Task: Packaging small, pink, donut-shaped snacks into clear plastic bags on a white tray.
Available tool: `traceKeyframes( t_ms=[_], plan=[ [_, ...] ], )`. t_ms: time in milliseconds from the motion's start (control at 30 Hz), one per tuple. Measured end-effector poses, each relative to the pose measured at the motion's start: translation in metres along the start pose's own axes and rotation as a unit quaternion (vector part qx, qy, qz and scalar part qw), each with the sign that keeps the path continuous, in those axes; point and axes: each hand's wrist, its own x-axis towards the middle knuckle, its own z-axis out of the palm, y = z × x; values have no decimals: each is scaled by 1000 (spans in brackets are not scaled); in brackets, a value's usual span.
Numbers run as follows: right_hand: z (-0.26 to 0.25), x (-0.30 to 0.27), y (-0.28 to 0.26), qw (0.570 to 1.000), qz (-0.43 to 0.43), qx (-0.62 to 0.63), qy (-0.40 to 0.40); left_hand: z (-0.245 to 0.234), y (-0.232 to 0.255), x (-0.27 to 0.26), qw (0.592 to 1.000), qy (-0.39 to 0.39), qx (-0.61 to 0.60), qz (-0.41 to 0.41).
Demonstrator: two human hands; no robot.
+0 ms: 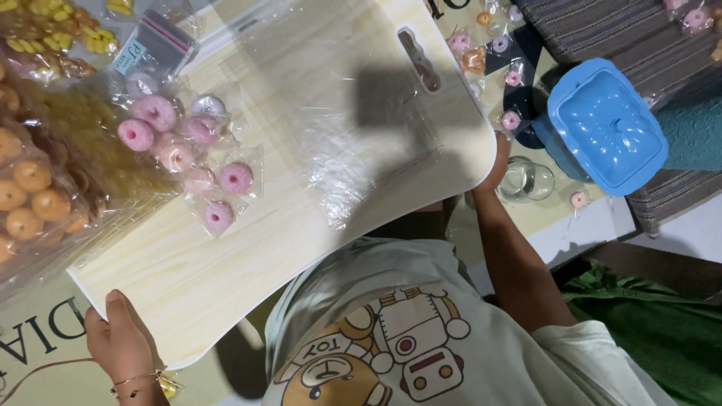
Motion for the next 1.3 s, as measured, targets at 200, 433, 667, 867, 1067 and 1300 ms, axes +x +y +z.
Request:
traceKeyframes(
  t_ms=[200,433,667,867,1067,1300],
  plan=[
    [14,96,49,955,273,-99,62,-1,24,-10,998,7,-42,-44],
    [36,139,97,926,284,-221,-112,19,-63,29,991,23,-110,77],
    [29,200,141,962,256,-53,-78,26,-61,41,988,16,-126,93],
    [-107,205,-27,752,271,597,-74,29,-68,36,985,12,-139,98],
    [-149,211,-104,624,173,749,-141,26,-73,31,983,18,-154,103],
    [-135,183,-258,583,133,711,-371,13,-48,16,988,-2,-150,42]
  ],
)
